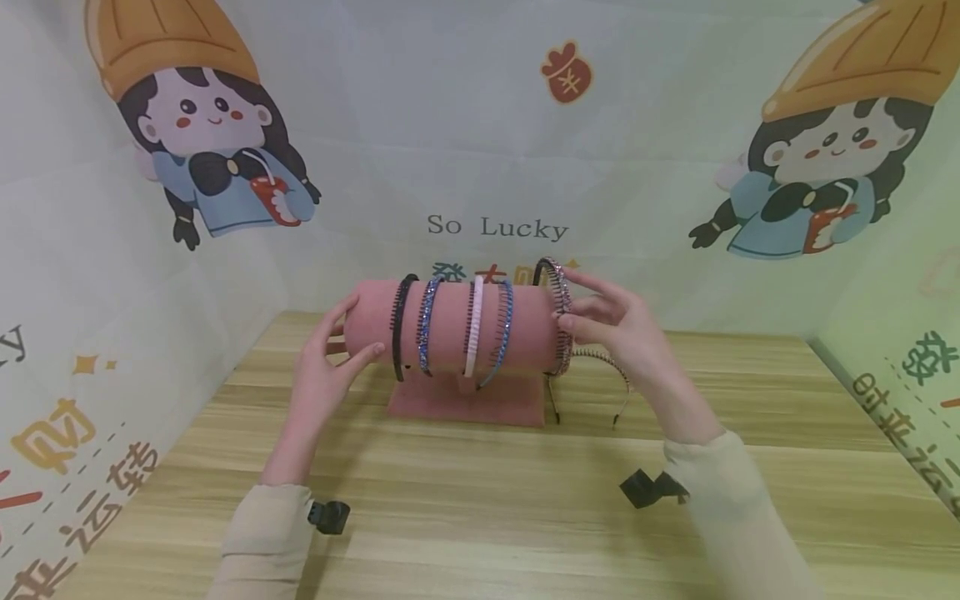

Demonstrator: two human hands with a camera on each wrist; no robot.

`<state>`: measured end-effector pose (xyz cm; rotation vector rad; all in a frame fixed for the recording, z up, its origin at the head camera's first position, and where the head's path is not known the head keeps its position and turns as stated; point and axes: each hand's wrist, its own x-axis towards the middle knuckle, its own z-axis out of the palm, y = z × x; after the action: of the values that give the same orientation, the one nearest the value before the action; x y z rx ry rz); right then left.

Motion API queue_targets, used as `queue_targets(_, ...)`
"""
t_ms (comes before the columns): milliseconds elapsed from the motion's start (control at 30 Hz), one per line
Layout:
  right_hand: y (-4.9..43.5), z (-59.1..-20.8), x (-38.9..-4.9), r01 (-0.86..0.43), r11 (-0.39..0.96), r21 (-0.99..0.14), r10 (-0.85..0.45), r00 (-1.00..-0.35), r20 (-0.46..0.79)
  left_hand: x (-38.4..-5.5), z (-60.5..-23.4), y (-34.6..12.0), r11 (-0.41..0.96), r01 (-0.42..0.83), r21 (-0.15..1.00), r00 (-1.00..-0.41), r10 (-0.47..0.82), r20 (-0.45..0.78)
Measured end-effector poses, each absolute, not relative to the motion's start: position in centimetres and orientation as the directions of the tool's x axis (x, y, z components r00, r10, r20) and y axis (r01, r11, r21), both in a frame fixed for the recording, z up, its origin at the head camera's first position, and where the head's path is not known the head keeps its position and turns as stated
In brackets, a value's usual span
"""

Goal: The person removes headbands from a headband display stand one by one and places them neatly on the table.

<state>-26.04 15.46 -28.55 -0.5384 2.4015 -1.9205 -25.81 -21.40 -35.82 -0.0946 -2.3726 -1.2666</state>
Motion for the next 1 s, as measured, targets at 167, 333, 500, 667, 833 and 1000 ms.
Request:
queue_targets(167, 15.7, -28.1, -25.5, -0.285, 0.175, -0.942, -0.263, -0.936, 0.234, -25.7, -35.8, -21.4, 0.581, 0.274, 0.767, -0.894, -0.14, 0.425)
queue_targets(333, 15.7, -27.7, -25.0, -0.32, 0.206, -0.925, -0.212, -0.937, 0.277, -25.7, -35.7, -21.4, 0.583, 0.273, 0.765, -0.894, -0.139, 0.425)
queue_targets(500, 15.5, -27.6, -24.6, -0.357, 0.303, -0.883, -0.138, -0.934, 0.331, -25.7, -35.8, -21.4, 0.586, 0.268, 0.764, -0.896, -0.141, 0.422)
queue_targets(667, 15.4, -27.5, -24.2, -0.403, 0.375, -0.835, -0.068, -0.91, 0.408, -25.7, -35.8, -21.3, 0.591, 0.266, 0.762, -0.895, -0.143, 0.423)
queue_targets(833, 15.5, -27.5, -23.9, -0.421, 0.389, -0.819, -0.033, -0.895, 0.445, -25.7, -35.8, -21.3, 0.587, 0.268, 0.763, -0.895, -0.141, 0.423)
queue_targets(1000, 15.7, -27.5, -23.8, -0.433, 0.383, -0.816, -0.022, -0.888, 0.46, -25.8, -35.8, -21.3, 0.578, 0.266, 0.772, -0.898, -0.141, 0.416)
